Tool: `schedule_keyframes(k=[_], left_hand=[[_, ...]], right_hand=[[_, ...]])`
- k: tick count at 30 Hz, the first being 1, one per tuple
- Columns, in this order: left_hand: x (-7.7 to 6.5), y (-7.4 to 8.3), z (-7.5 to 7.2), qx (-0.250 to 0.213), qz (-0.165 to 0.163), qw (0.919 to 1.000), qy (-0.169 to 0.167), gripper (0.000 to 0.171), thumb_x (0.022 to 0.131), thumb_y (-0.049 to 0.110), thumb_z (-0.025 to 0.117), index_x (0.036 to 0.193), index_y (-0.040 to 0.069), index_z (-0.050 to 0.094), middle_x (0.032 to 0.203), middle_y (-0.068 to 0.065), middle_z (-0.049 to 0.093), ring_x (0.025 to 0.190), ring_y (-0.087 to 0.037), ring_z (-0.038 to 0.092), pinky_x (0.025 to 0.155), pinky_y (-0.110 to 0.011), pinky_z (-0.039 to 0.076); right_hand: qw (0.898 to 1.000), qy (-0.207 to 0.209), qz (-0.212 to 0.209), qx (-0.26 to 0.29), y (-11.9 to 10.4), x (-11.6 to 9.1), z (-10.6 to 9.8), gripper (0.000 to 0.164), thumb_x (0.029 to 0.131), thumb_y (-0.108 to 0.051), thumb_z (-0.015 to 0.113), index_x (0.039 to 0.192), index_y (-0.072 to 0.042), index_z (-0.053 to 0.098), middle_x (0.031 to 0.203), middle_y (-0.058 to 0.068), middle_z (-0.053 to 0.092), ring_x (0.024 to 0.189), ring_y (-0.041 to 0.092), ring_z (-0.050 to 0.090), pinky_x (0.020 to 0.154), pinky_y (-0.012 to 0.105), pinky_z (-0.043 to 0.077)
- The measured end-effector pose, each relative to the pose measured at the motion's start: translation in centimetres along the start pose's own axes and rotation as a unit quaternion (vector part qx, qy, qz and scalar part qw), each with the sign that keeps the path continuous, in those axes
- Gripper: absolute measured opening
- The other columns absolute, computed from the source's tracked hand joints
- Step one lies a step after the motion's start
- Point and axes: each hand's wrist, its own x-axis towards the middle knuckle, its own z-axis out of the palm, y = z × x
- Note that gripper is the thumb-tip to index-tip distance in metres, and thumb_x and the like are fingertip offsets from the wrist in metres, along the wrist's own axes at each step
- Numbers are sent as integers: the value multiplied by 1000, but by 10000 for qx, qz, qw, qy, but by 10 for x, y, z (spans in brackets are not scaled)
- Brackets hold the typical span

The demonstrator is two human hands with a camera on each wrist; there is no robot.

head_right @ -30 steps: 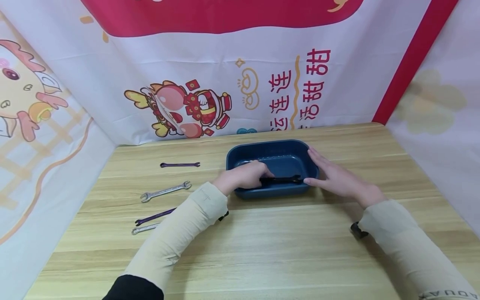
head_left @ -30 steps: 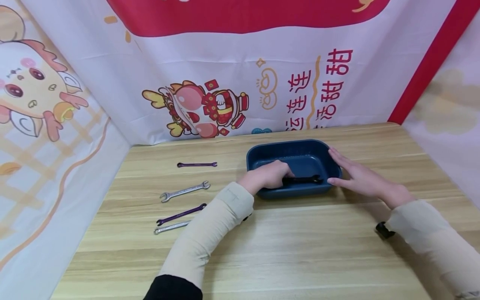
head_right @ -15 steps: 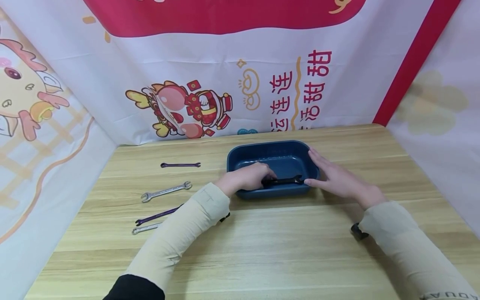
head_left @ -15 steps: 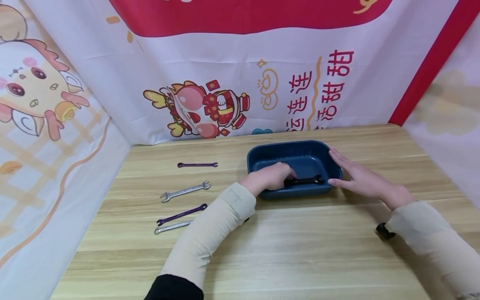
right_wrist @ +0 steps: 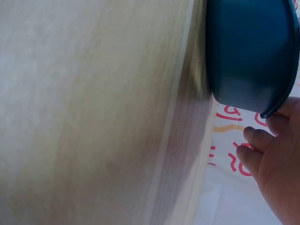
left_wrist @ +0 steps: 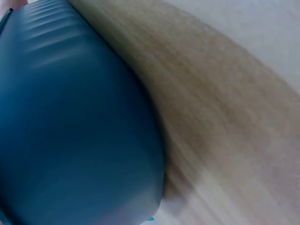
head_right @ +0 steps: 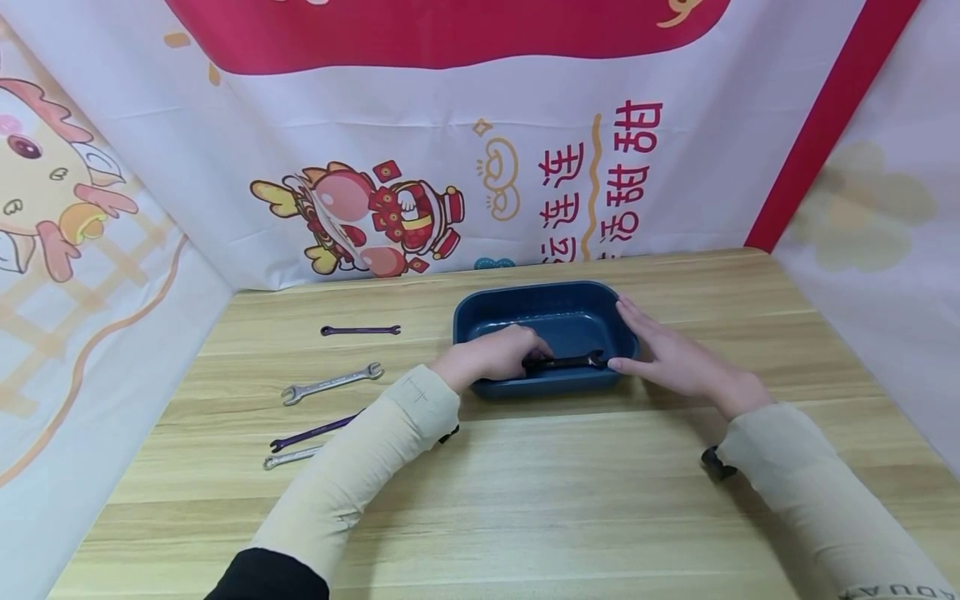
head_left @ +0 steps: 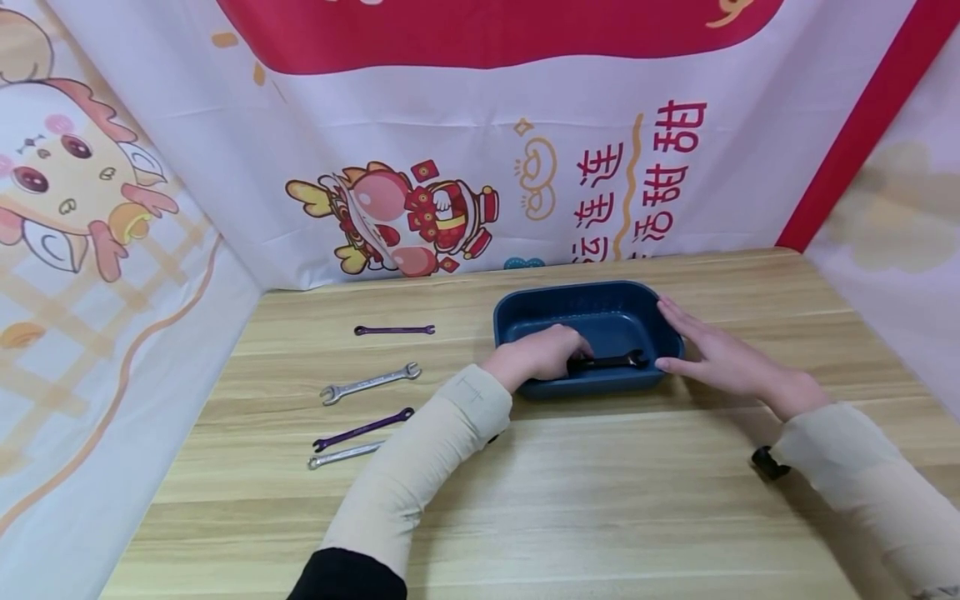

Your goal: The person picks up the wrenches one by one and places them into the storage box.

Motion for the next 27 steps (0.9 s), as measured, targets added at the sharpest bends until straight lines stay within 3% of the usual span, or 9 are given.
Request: schedule_keyframes(k=[16,27], left_hand=[[2,-3,1,-46,115,9999,-93,40,97,3,69,136,13,66,130,-5,65,110,-15,60,103,-34,49],[3,-4,-1,-143,23,9998,-134,40,98,1,66,136,14,66,133,-5,65,117,-16,60,103,-34,48]], right_hand=[[10000,-22,31,62,1,0,0,95,100,-44,65,166,-13,4,171,15,3,150,48,16,112,71,22],[9999,-41,76,69,4,1,1,96,99,-48,63,166,-15,3,171,14,2,151,47,14,113,71,20]])
